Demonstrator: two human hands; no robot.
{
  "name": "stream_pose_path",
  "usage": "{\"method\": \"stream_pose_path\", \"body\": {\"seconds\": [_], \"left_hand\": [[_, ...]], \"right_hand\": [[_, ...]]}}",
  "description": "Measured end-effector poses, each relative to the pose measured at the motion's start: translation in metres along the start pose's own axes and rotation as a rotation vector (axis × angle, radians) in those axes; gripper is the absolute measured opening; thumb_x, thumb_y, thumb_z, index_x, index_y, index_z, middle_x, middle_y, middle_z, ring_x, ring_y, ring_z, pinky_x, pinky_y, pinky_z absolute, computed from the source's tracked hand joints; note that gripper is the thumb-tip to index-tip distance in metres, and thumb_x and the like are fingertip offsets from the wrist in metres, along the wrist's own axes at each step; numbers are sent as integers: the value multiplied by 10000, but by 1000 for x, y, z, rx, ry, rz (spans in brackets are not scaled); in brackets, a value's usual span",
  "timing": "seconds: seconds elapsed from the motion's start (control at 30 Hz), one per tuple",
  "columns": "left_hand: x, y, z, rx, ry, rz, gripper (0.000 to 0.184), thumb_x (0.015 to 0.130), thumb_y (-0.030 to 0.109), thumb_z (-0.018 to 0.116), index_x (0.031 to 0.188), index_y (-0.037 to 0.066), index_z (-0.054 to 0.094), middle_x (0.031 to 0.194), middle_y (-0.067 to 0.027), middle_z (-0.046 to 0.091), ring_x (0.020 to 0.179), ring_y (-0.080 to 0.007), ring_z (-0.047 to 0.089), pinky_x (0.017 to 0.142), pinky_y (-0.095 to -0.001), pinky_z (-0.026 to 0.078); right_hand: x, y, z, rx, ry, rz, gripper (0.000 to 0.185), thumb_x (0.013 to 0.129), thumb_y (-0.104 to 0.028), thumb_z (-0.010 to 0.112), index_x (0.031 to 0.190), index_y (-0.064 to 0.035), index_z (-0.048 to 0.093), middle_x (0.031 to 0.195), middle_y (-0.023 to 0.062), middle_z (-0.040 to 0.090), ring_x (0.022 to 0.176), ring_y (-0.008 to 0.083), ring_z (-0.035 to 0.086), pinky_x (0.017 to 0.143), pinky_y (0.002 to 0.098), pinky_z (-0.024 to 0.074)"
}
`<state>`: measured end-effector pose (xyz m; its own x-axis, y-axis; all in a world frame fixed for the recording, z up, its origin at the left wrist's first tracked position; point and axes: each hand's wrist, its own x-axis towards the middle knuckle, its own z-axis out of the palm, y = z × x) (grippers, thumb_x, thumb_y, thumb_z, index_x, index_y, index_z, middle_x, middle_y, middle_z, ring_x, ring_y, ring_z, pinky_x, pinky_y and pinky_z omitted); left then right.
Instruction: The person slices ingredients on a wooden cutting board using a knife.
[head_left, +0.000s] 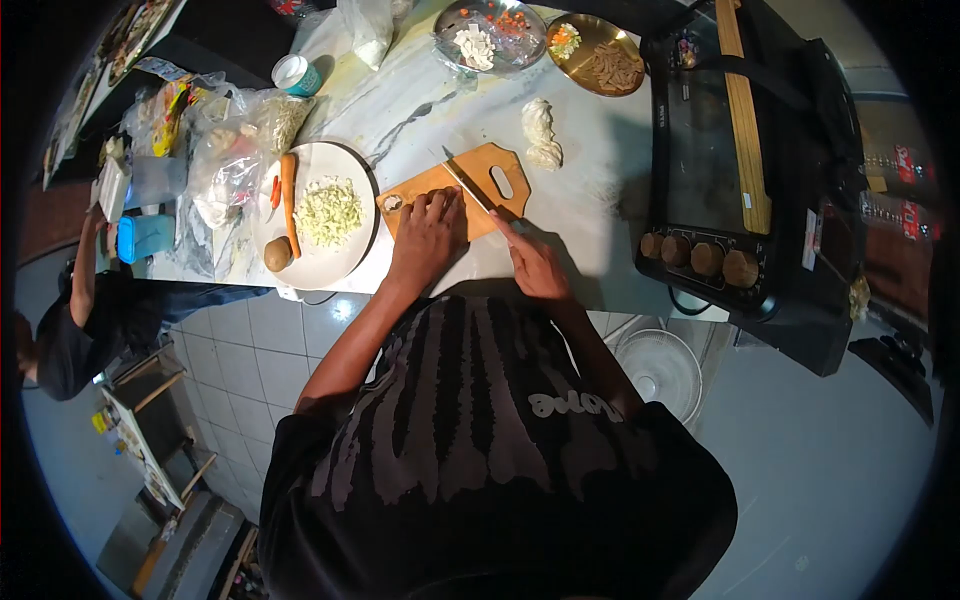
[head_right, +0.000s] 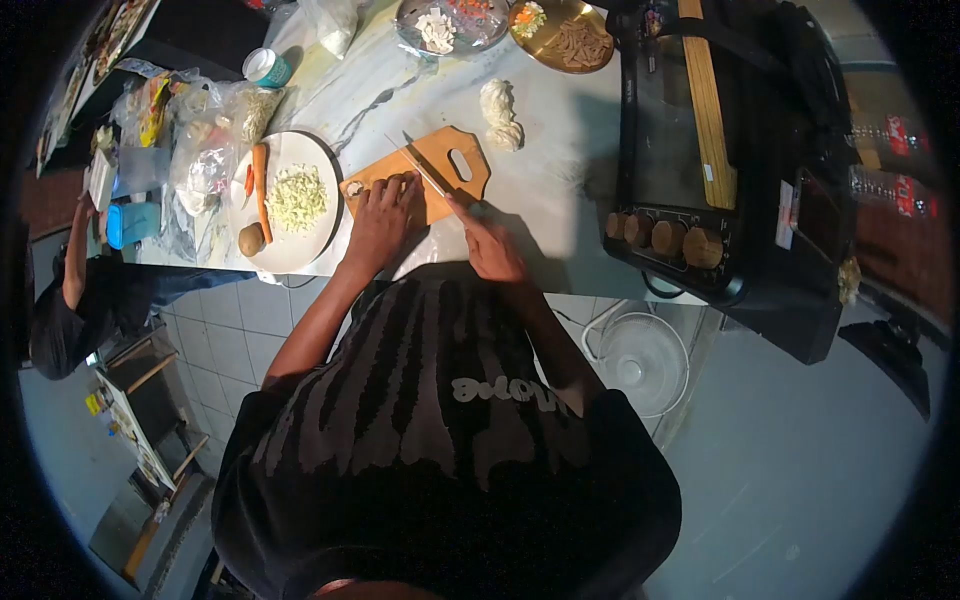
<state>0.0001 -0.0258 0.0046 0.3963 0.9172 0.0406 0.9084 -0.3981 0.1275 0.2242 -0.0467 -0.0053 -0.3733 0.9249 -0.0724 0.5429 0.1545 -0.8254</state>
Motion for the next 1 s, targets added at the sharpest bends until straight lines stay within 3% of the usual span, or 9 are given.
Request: {"method": "stream_pose_path", "body": {"seconds": [0.13,0.2,0.23,0.33,0.4,0.53,0.6,0.7,1.0], "left_hand": [[-3,-5,-1,-107,0,-8,779,829,323,714,1504,68,420,1321,-131,516,1178,-319,498,983,-469,410],[-2,-4,-4,-114,35,0,736,821,307,708,1467,51,464,1287,-122,530,1154,-301,505,971,-450,415],[-4,-5,-5,-105,63,1,696,813,291,701,1431,34,508,1253,-112,543,1131,-284,511,958,-431,421],[-4,-7,-4,-129,58,5,686,829,289,684,1434,25,499,1244,-110,545,1123,-275,512,952,-432,420],[-5,-10,-1,-135,48,8,724,833,308,691,1464,37,461,1271,-116,537,1137,-287,506,960,-439,415],[-6,-15,4,-134,64,44,754,848,326,690,1490,35,422,1277,-123,531,1139,-292,502,958,-442,410],[-7,-17,1,-137,30,52,758,854,332,686,1492,26,413,1270,-123,532,1136,-291,502,954,-442,411],[-10,-15,0,-140,12,79,771,868,350,678,1497,8,393,1258,-125,532,1132,-288,503,955,-442,410],[-13,-23,-3,-33,32,157,751,892,408,646,1469,-23,432,1219,-108,534,1163,-241,480,969,-419,394]], "right_hand": [[-4,-21,-7,-100,-173,308,543,999,-37,452,1509,-222,443,1307,213,598,1022,463,602,818,442,521],[-5,-8,3,-12,43,-28,584,993,-68,462,1533,-282,399,928,299,622,743,474,608,659,538,465],[-6,-5,5,-22,38,-29,584,993,-68,462,1533,-282,399,928,299,622,743,474,608,659,538,465],[-1,-6,3,-94,-1,-7,572,999,-71,452,1533,-270,397,1094,259,655,877,451,652,748,499,514],[0,-11,3,-18,12,-18,559,1011,-85,429,1536,-273,387,1286,191,634,1068,411,648,890,449,532],[1,-13,5,-158,-61,124,567,998,-78,422,1529,-274,401,1406,157,576,1199,370,609,999,413,505],[-5,-12,9,-185,41,55,575,993,-96,465,1522,-316,416,1184,208,663,931,388,678,834,448,531],[-8,-12,13,-279,-11,171,604,982,-86,475,1529,-328,399,1052,221,669,900,395,674,814,450,531],[-10,-13,17,-271,13,151,593,991,-91,459,1535,-319,396,979,233,658,831,378,666,779,432,526]]}}
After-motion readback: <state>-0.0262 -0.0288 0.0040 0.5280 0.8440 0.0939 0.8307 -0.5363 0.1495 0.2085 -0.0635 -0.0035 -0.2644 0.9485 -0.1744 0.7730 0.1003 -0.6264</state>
